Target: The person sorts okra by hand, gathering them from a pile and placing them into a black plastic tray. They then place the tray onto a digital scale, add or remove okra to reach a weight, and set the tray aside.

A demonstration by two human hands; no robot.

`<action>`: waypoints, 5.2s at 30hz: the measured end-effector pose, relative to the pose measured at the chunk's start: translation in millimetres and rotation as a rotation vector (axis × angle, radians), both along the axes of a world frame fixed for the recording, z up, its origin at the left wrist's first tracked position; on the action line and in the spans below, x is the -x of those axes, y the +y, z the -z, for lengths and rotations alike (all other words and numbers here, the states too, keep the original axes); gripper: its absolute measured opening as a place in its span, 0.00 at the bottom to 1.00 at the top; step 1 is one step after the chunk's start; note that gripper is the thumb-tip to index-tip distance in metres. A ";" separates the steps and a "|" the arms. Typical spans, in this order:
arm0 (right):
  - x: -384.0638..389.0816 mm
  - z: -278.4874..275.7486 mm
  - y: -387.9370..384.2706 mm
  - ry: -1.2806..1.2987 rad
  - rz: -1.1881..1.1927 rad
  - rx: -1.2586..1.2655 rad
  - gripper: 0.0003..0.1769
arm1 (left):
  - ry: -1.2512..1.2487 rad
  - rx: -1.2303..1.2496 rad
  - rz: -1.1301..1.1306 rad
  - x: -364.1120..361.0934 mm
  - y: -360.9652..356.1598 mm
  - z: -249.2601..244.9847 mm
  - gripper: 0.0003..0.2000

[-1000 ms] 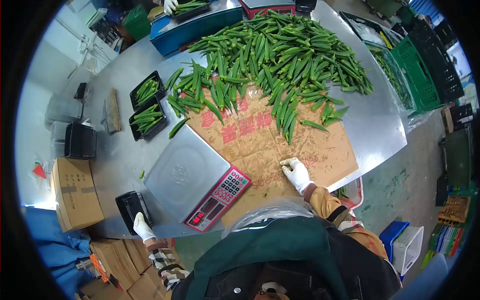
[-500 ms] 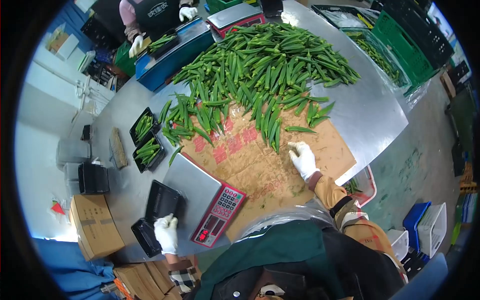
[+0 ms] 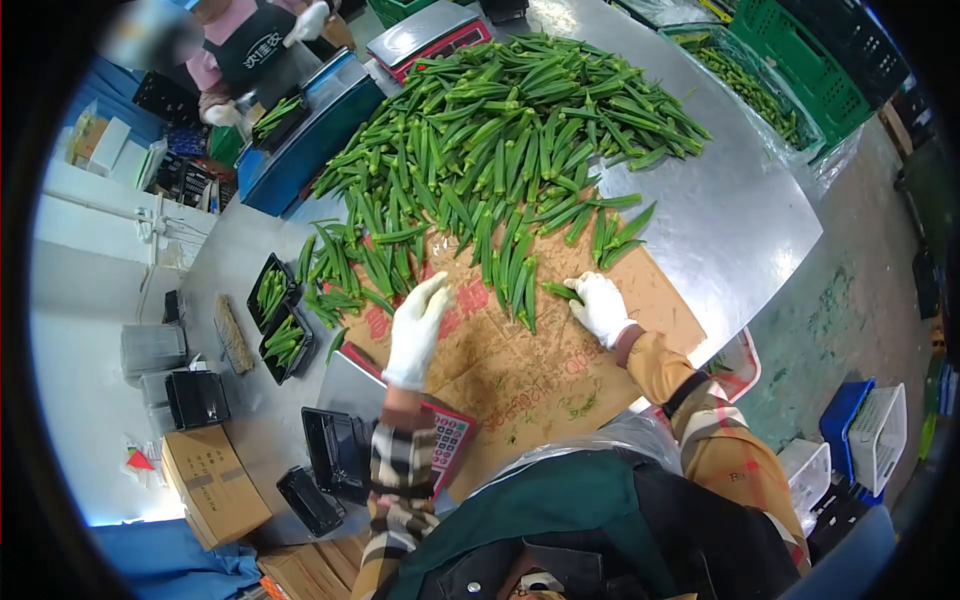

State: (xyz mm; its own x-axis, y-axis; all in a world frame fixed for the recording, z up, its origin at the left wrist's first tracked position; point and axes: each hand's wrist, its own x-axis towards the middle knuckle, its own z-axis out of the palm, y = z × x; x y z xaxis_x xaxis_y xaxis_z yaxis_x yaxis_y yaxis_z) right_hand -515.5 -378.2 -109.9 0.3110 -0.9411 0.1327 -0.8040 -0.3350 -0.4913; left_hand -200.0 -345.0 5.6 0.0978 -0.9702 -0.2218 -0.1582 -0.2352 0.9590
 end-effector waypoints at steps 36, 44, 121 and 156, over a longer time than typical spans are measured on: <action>23.5 -30.2 -117.7 -0.070 -0.078 0.070 0.17 | -1.162 -0.181 0.191 136.1 -62.9 65.9 0.41; -13.2 -12.6 -151.3 0.210 -0.184 0.111 0.09 | -0.542 -0.270 0.087 85.2 -51.3 75.5 0.25; -103.9 -97.0 93.1 -1.060 -0.196 -1.019 0.28 | -0.807 -0.136 0.176 68.3 170.8 -25.3 0.14; -339.8 -163.5 183.8 -0.895 -0.544 -1.548 0.40 | 0.004 -0.314 -0.442 -214.9 297.6 -95.5 0.30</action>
State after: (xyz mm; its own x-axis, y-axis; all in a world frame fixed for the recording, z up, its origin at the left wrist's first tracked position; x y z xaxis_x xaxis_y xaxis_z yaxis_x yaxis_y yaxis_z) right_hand -175.7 -194.4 53.6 0.9099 -0.2050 -0.3607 -0.1406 0.6655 -0.7330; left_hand 15.0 -47.4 101.1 0.4803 -0.7235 -0.4958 0.0247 -0.5539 0.8322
